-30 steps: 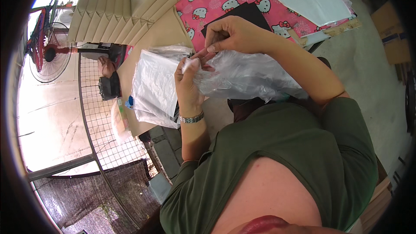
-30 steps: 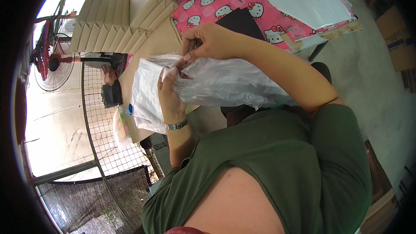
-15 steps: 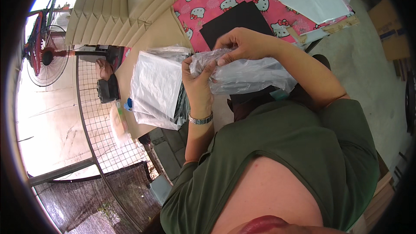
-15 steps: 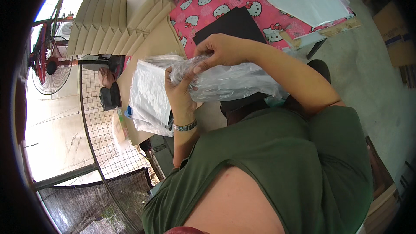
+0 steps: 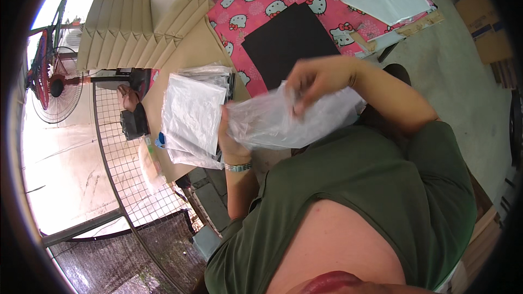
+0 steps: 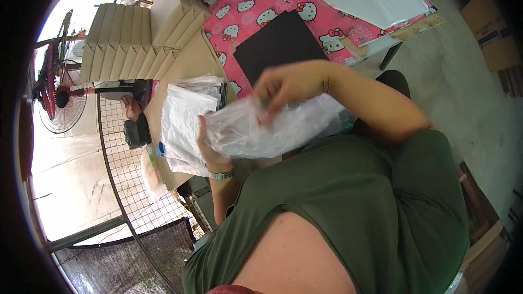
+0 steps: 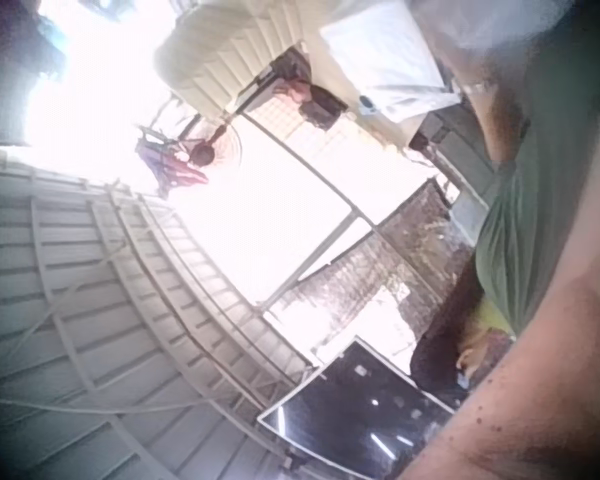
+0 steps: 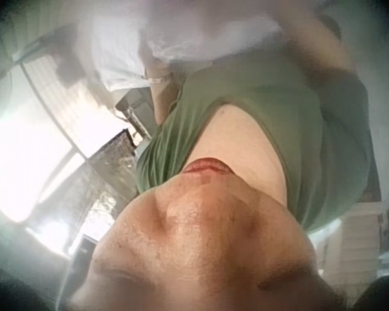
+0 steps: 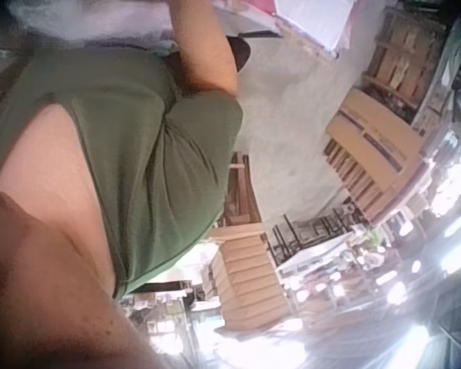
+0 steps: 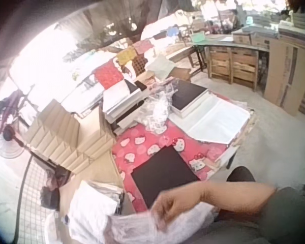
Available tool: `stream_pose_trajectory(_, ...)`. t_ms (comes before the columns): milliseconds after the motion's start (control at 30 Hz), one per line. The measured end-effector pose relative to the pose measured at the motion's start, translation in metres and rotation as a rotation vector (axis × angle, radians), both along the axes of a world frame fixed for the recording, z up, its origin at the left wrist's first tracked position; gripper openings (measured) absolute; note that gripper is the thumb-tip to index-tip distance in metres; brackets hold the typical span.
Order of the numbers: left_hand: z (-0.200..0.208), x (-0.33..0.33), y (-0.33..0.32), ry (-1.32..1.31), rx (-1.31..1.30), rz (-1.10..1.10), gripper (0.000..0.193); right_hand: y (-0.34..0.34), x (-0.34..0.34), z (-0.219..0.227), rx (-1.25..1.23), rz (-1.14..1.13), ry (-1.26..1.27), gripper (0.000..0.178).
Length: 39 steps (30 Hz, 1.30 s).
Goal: The person packages sheets of paper into plastic bags, placing each bag into a folder and stacking the finished items.
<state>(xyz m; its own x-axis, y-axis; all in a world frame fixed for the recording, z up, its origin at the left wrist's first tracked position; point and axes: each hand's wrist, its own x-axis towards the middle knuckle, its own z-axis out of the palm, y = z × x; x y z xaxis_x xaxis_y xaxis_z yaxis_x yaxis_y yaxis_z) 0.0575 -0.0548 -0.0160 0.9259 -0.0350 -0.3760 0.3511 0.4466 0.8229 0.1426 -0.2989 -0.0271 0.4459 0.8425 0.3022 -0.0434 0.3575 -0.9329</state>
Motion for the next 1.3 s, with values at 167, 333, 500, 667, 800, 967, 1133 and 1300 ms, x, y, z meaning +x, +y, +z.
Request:
stream_pose_trajectory(167,-0.038,-0.023,0.04,-0.222,-0.111,-0.186,0.044,-0.021,0.001,0.018,0.012,-0.039,0.537,0.016)
stream_pose_trajectory(333,-0.017,-0.005,0.046,-0.171,-0.427,-0.217,0.05,-0.044,0.009,0.012,-0.326,-0.084,-0.081,0.016)
stream_pose_trajectory(500,-0.024,-0.003,0.019,0.024,0.789,-0.553,0.043,-0.047,0.022,0.011,0.169,-0.364,0.585,0.011)
stream_pose_trajectory(667,-0.01,0.018,0.04,-0.138,0.193,-0.702,0.044,-0.061,0.014,0.001,-0.41,0.087,0.075,0.028)
stream_pose_trajectory(800,-0.029,0.032,0.036,-0.319,0.534,-1.25,0.041,-0.058,0.022,0.008,0.217,-0.293,0.528,0.027)
stream_pose_trajectory(967,-0.039,0.036,0.069,-0.356,-0.475,-0.329,0.055,-0.066,0.018,-0.019,-0.223,-0.107,0.284,0.02)
stream_pose_trajectory(1133,-0.062,0.026,0.042,0.036,0.215,-0.495,0.051,-0.06,0.026,0.009,-0.027,-0.494,0.374,0.014)
stream_pose_trajectory(1300,-0.05,0.045,0.05,-0.061,0.058,-0.428,0.058,-0.051,0.032,-0.008,0.183,-0.65,0.691,0.018)
